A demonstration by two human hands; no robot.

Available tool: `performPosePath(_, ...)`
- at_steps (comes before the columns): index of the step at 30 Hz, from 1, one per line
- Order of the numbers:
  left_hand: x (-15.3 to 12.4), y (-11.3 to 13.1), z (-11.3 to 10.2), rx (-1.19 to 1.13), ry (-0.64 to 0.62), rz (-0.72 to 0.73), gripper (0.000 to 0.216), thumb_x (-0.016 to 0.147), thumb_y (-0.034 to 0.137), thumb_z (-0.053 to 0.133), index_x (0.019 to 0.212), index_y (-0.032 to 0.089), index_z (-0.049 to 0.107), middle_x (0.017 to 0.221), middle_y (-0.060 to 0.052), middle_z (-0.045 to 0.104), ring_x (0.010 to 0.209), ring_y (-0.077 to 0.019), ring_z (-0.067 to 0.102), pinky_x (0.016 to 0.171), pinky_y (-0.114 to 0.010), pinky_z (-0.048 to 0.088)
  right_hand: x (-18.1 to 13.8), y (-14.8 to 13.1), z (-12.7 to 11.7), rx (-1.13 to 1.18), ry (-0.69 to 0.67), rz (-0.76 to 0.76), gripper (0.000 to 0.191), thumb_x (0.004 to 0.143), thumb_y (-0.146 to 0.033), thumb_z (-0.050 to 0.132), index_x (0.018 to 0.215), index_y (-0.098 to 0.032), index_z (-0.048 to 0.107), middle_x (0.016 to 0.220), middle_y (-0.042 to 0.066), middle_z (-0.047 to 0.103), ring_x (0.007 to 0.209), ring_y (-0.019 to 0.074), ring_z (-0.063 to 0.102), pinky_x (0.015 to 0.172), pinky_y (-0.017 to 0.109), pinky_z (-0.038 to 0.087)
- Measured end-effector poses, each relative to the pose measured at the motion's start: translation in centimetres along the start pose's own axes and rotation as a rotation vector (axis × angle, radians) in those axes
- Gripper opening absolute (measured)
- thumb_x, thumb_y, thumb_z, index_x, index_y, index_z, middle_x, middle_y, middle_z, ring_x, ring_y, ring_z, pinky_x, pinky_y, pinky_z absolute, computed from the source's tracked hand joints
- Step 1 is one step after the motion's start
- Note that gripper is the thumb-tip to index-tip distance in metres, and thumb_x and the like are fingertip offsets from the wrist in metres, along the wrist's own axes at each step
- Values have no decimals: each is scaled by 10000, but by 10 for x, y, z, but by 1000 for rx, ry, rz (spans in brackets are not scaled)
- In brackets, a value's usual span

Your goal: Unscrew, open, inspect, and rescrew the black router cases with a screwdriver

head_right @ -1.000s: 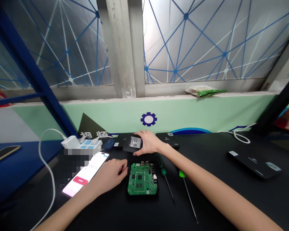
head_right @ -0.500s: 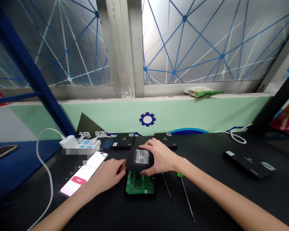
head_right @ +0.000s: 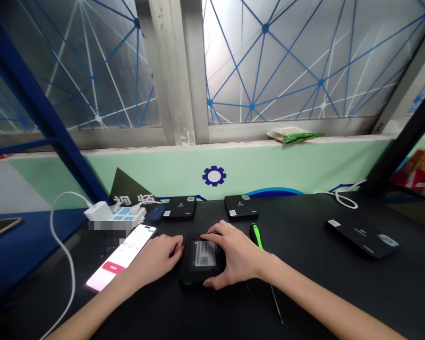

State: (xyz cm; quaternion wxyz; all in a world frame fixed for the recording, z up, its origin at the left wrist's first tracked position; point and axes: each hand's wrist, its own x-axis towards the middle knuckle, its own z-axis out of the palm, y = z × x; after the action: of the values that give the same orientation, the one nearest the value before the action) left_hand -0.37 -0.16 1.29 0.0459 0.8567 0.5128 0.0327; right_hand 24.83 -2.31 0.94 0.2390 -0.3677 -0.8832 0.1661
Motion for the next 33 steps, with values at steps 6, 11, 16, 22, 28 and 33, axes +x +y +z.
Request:
performPosePath(6, -1, 4, -3, -2, -18, -12, 250, 940, 248, 443, 692, 214, 452, 643, -6, 541, 561, -180, 538, 500, -288, 190, -1, -4, 1, -9, 2, 18, 896, 546, -531, 841, 1320, -144, 609, 1201, 132, 594, 1066, 305, 528, 967, 450, 451)
performPosePath(11, -1, 4, -2, -8, -9, -5, 247, 932, 241, 452, 687, 214, 440, 642, -6, 542, 571, -180, 542, 504, -287, 186, 0, -4, 4, -19, -4, 8, 905, 548, -548, 836, 1327, -151, 605, 1211, 134, 593, 1070, 309, 527, 968, 456, 450)
performPosePath(16, 0, 3, -1, 8, 1, 2, 250, 926, 244, 459, 681, 215, 420, 628, 2, 534, 553, -177, 528, 496, -289, 173, -1, -2, 4, -30, -8, -6, 906, 549, -550, 836, 1327, -148, 604, 1216, 138, 595, 1072, 309, 532, 976, 456, 449)
performPosePath(22, -1, 4, -2, 6, -10, -7, 248, 924, 241, 458, 680, 214, 429, 638, -1, 539, 567, -180, 536, 499, -289, 189, -2, -2, 3, -27, -21, -2, 925, 569, -593, 824, 1346, -148, 594, 1246, 148, 589, 1104, 323, 525, 981, 464, 448)
performPosePath(28, -2, 3, -2, -11, -2, -1, 253, 937, 259, 462, 689, 211, 448, 647, -6, 552, 592, -186, 562, 508, -285, 208, -3, -3, 2, -17, -26, 8, 905, 590, -608, 815, 1344, -155, 602, 1283, 150, 590, 1124, 328, 523, 999, 480, 442)
performPosePath(33, -2, 3, -3, -17, -8, -4, 255, 943, 263, 458, 694, 211, 472, 653, -13, 564, 614, -199, 579, 520, -287, 235, -5, -5, 2, -5, -29, 33, 900, 618, -627, 803, 1364, -171, 588, 1323, 152, 590, 1147, 331, 524, 1007, 490, 446)
